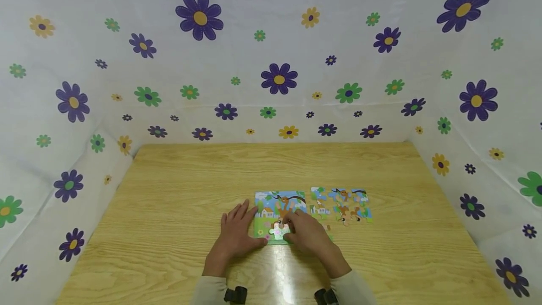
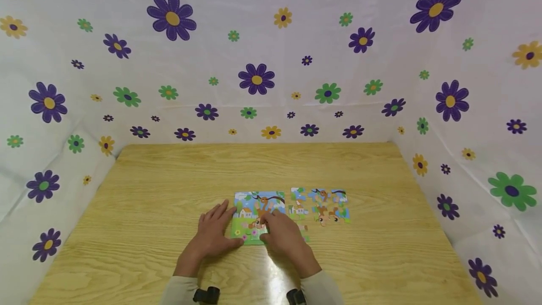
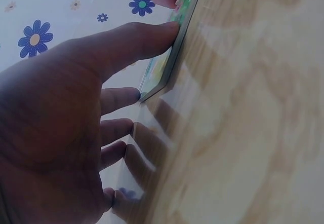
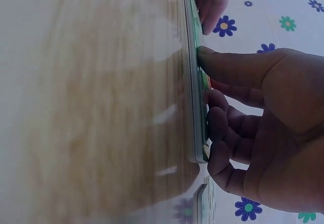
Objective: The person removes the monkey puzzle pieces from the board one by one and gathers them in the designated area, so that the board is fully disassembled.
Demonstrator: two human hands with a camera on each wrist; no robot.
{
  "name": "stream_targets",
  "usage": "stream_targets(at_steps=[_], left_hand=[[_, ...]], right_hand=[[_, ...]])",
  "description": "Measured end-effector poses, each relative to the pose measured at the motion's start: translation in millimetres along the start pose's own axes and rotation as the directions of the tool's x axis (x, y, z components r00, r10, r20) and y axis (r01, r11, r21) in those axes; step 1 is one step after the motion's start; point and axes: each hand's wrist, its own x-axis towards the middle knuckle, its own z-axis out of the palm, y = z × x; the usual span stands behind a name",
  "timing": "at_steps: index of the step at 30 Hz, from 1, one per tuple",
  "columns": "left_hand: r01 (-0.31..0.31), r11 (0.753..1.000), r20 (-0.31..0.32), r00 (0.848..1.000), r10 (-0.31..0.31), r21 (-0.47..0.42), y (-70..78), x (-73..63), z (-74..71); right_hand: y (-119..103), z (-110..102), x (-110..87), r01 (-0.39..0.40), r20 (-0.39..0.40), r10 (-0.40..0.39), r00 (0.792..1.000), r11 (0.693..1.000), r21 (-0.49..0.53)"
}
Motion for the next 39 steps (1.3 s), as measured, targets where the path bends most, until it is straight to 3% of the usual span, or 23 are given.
stream_targets(at_steps=[10,17,28,39], left_hand=[[0.0,1.0,0.008,1.0,0.0,-0.003,0.2,0.8,-0.1],[0.003,1.0,0.002,1.0,-0.003,0.015,0.2,1.8,-0.4],[0.01,1.0,0.002,1.0,-0.01,0.002,0.7,1.1,-1.6],[0.005,1.0,0.007,1.0,-0.005,0.021,-1.4,2.3,0.9]], right_hand=[[-1,0,0.6,0.02,-0.05,-0.019,0.999,1.0,0.02],[9,-5,-7.4,0.034,-0.105,-0.02,0.994,0.99,0.133],[45,-32,-33.7,-0.038,-0.14,0.075,0.987,0.967,0.252],[78,-51,-60.5,-0.125,-0.177,0.17,0.969,0.963,0.24]])
